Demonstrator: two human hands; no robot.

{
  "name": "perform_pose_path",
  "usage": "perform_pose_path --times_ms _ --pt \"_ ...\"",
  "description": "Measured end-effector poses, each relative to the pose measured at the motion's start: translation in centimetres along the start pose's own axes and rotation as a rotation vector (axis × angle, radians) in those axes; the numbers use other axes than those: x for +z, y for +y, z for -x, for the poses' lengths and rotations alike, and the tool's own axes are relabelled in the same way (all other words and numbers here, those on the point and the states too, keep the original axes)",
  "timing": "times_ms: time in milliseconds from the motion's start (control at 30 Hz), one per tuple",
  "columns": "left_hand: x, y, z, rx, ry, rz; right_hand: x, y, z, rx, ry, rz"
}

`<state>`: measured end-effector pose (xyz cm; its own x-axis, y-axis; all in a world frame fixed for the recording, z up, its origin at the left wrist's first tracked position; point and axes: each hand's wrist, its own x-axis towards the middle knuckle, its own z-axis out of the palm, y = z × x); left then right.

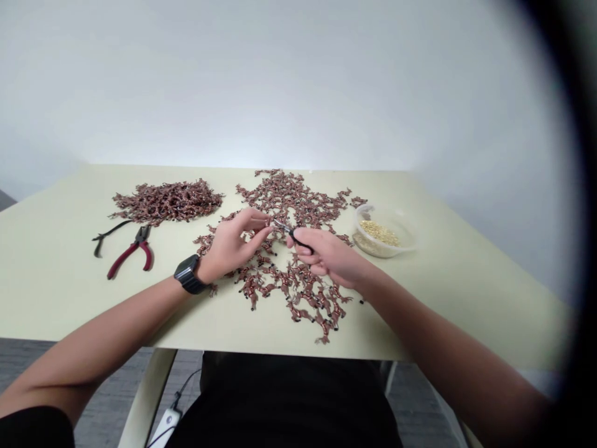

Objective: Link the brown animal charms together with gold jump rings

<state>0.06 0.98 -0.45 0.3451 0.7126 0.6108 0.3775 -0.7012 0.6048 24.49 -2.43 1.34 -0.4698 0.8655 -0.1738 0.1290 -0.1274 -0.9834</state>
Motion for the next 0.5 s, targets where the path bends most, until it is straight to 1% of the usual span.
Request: perform_pose_path --times_ms 33,67,100,167,233,333,500 --pt "0.27 0.53 -0.01 -0.125 -0.005 0.160 0.07 0.22 -0.07 -0.083 0.095 0.142" --pt "0.49 0.92 -0.05 -0.238 -0.037 0.306 0.13 0.42 -0.13 -0.164 0.187 0.282" --pt "0.63 1.13 -0.11 -0.326 -0.068 0.431 0.16 0.58 -0.16 -0.233 0.266 0.405" --pt "0.71 1.13 -0.26 -0.436 -0.119 0.601 0.15 0.76 -0.18 -0.317 0.365 0.583" --pt "0.64 0.82 -0.38 -0.485 -0.130 0.681 0.06 0.72 -0.15 -0.363 0.394 0.695" --pt "0.54 0.52 -0.36 -0.526 -0.135 0.734 -0.09 0.45 -0.10 -0.435 0.372 0.796" --pt "0.58 0.71 -0.18 -0.551 -0.149 0.776 -0.18 0.37 -0.17 -0.481 0.356 0.829"
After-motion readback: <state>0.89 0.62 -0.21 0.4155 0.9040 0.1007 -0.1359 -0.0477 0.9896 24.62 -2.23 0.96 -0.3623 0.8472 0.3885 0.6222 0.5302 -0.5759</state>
